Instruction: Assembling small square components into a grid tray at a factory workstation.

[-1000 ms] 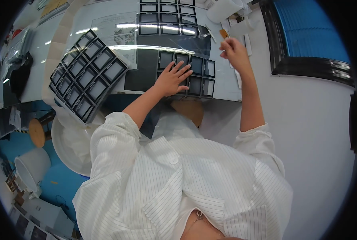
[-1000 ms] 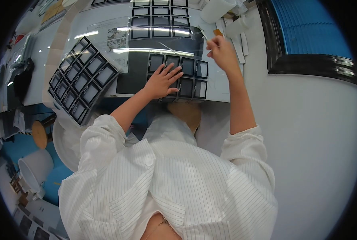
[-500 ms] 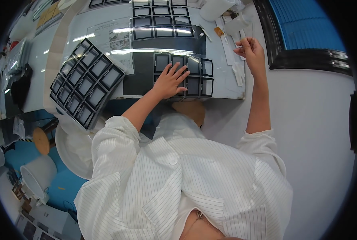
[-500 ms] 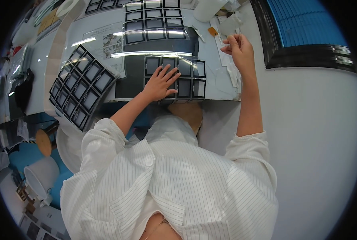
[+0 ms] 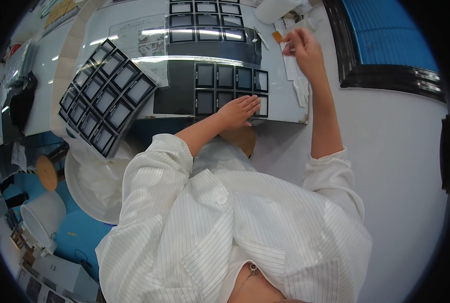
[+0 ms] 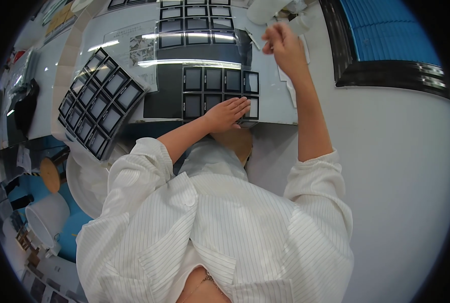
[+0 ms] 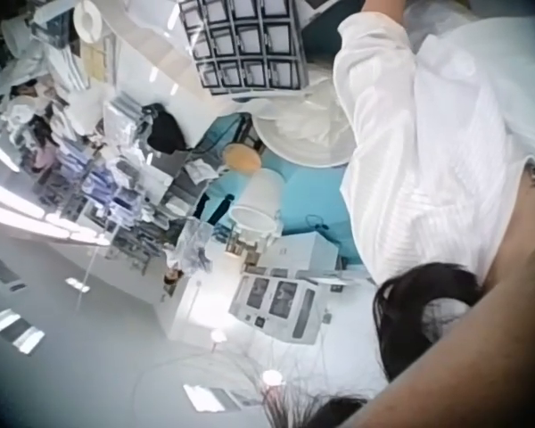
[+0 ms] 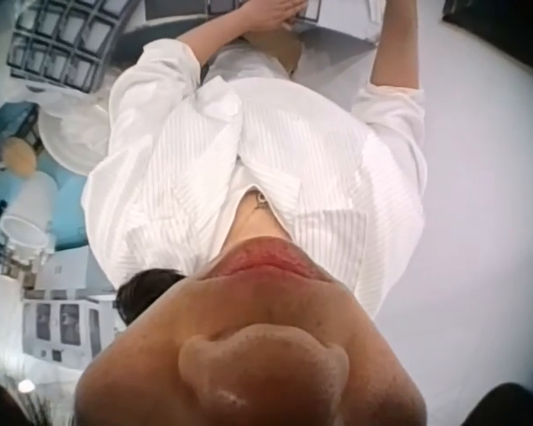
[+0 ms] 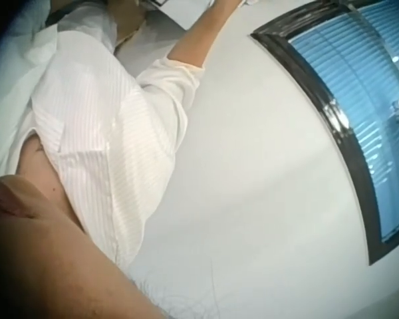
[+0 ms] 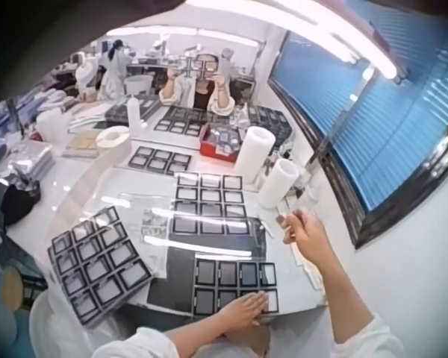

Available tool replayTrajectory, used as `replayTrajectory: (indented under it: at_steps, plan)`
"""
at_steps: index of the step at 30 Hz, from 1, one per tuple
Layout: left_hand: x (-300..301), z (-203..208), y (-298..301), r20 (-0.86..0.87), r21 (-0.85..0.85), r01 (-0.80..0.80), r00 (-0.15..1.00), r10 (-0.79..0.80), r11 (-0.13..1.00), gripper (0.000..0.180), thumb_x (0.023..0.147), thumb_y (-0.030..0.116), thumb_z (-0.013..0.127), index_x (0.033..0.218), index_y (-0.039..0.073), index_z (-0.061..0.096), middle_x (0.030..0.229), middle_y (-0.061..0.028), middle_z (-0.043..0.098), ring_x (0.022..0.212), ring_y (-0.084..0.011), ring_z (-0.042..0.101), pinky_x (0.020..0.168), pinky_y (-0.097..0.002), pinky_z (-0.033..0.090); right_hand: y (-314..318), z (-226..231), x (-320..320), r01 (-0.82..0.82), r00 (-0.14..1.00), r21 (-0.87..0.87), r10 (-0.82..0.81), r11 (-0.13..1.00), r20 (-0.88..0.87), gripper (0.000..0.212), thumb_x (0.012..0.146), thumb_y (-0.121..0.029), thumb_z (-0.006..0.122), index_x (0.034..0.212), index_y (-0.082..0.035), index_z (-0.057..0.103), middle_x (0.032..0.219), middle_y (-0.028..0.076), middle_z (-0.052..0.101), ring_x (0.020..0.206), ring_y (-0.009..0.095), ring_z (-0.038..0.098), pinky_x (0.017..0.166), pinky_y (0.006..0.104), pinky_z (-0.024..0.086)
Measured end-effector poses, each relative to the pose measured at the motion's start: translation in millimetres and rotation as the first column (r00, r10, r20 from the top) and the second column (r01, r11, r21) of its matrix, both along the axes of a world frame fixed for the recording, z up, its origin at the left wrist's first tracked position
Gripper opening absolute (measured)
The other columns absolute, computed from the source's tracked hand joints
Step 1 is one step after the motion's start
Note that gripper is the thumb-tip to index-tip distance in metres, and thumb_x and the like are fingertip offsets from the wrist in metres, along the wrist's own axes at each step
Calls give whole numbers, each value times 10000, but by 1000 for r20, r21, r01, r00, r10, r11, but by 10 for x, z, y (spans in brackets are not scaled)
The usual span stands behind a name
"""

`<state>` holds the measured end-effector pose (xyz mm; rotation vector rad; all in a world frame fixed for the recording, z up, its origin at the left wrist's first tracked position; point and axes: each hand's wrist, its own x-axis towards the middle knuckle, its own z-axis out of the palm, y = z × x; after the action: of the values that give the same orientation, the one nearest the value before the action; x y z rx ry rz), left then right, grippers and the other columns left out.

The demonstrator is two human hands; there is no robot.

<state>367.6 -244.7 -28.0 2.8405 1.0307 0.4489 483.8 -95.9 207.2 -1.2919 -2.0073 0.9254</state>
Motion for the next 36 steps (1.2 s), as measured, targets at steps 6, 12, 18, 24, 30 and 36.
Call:
replayTrajectory:
  at_steps: [6, 12, 18, 24, 30, 36]
  plan:
    - [22, -59, 96, 164, -64, 40, 986, -29, 997, 742, 917, 502, 470, 1450, 9, 313, 1535, -129, 285, 1443, -253, 213, 1185, -396, 140, -92, 916, -482, -10, 998, 461, -18, 887, 56, 168, 972, -134, 520, 881, 6, 540, 708, 67, 594, 617, 132, 584, 590, 265, 469]
    - [-194, -104, -116, 217, -99, -93, 970, 113, 991, 737, 878, 451, 577, 1419, 2, 357, 1492, -156, 348, 1421, -273, 269, 1173, -417, 186, -460, 928, -902, -460, 859, 148, 481, 875, -176, 151, 999, -138, 501, 1002, 2, 559, 923, 104, 652, 785, 124, 631, 743, 284, 536]
    - [-474, 336, -606, 530, -31, -321, 798, 288, 947, 520, 823, 297, 684, 1219, -7, 539, 1285, -169, 534, 1306, -326, 413, 1111, -443, 301, -1479, 541, -2067, -892, 400, -7, 781, 453, -479, 117, 939, 9, 536, 1050, 6, 498, 996, 140, 598, 883, 199, 631, 738, 311, 536]
    - [-728, 342, -1753, 641, -171, -633, 510, 573, 755, 251, 791, 191, 667, 987, 42, 616, 1094, -125, 606, 1058, -313, 552, 893, -406, 458, -3580, -189, -3399, -970, 55, -219, 772, -110, -634, 124, 933, 19, 543, 1054, 2, 520, 944, 112, 638, 833, 152, 645, 762, 271, 536]
    - [-1062, 673, -3090, 622, -783, -289, -324, 713, 552, 425, 880, 179, 619, 1281, 85, 516, 1353, -82, 496, 1272, -239, 433, 1053, -377, 345, -5829, -1283, -4128, -824, 81, -391, 597, -411, -798, 143, 915, -88, 629, 991, 1, 548, 930, 103, 648, 815, 136, 648, 713, 260, 545]
    - [-857, 213, -3540, 480, -852, -231, -703, 524, 470, 562, 893, 276, 641, 1382, 92, 434, 1421, -110, 441, 1352, -254, 364, 1117, -373, 285, -7667, -2107, -4531, -786, 25, -466, 733, -406, -680, 203, 970, -190, 545, 1004, 8, 576, 947, 90, 657, 793, 139, 640, 707, 265, 540]
